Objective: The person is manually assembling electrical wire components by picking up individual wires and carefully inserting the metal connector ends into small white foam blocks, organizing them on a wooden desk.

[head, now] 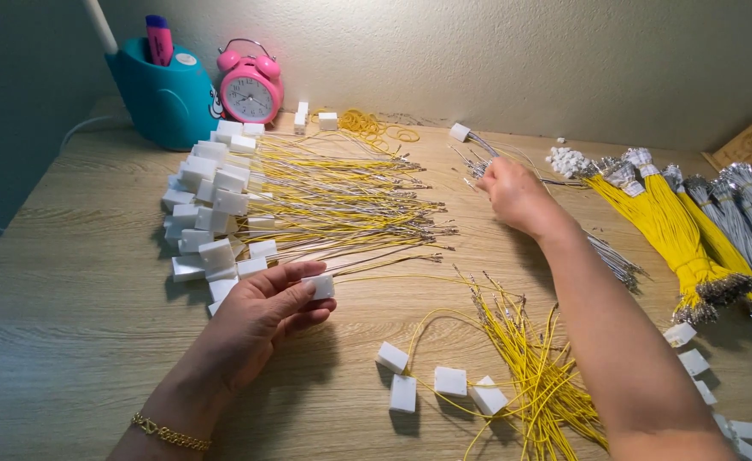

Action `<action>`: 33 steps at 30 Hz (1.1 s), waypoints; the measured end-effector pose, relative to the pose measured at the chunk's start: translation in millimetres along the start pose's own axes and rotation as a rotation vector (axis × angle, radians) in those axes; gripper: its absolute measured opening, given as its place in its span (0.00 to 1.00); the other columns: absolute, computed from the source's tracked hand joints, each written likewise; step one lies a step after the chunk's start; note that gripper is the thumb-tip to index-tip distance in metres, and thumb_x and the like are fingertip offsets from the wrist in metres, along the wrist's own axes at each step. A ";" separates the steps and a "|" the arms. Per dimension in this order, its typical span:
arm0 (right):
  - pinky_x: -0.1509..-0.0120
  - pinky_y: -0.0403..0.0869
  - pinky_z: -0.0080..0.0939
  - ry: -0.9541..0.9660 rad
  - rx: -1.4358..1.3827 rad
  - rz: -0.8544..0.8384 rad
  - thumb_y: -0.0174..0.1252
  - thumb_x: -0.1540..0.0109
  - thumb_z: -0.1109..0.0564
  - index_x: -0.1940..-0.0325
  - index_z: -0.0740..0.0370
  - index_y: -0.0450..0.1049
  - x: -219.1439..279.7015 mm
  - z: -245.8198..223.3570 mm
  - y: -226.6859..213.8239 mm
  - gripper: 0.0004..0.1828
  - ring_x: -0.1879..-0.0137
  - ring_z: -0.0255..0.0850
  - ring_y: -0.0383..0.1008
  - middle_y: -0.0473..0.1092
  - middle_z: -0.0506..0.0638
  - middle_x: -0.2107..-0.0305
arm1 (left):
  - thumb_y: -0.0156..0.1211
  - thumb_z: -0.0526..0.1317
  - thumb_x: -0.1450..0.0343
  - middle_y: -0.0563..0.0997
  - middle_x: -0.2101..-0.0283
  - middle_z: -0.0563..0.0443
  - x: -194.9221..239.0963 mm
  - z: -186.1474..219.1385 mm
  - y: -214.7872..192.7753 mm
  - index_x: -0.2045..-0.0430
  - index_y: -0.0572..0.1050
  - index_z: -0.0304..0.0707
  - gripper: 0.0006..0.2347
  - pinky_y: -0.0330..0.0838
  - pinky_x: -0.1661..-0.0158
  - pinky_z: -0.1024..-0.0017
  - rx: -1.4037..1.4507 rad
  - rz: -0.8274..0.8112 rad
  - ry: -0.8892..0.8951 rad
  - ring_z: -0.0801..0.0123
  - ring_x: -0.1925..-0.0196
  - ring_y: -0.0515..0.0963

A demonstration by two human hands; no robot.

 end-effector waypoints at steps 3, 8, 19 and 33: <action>0.59 0.62 0.46 -0.081 -0.068 0.084 0.51 0.34 0.52 0.63 0.56 0.69 5.6 -11.0 -10.0 0.08 0.63 0.43 0.65 0.70 0.51 0.70 | 0.53 0.28 0.32 0.78 0.59 0.31 -3.9 -2.3 -4.1 0.52 0.74 0.23 0.14 0.76 0.57 0.65 0.002 -0.019 0.014 0.52 0.63 0.78; 0.46 0.70 0.47 -0.516 -0.211 0.133 0.54 0.35 0.58 0.56 0.57 0.77 29.1 -40.3 -6.5 0.07 0.54 0.51 0.73 0.71 0.57 0.68 | 0.52 0.30 0.29 0.72 0.54 0.32 -13.8 -10.1 -17.9 0.47 0.71 0.27 0.15 0.77 0.54 0.61 0.005 -0.114 0.048 0.52 0.57 0.80; 0.56 0.70 0.38 -0.305 -0.149 0.563 0.58 0.31 0.47 0.55 0.42 0.78 -16.3 62.6 -78.9 0.05 0.63 0.34 0.71 0.71 0.43 0.73 | 0.51 0.28 0.30 0.74 0.59 0.33 -8.7 -7.4 -7.0 0.49 0.73 0.27 0.14 0.75 0.56 0.60 -0.040 -0.052 0.012 0.51 0.60 0.80; 0.62 0.70 0.38 -0.594 -0.613 -0.019 0.63 0.42 0.63 0.66 0.64 0.80 104.7 -102.4 -3.6 0.03 0.70 0.39 0.67 0.71 0.55 0.79 | 0.49 0.27 0.29 0.75 0.54 0.34 -24.8 -25.5 -18.0 0.46 0.70 0.27 0.15 0.78 0.54 0.62 0.157 -0.175 0.102 0.49 0.56 0.81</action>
Point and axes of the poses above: each hand's wrist, its own x-axis away from the middle knuckle, its own y-axis out of the palm, z = x × y, the point moved 2 cm from there along -x, towards the middle knuckle
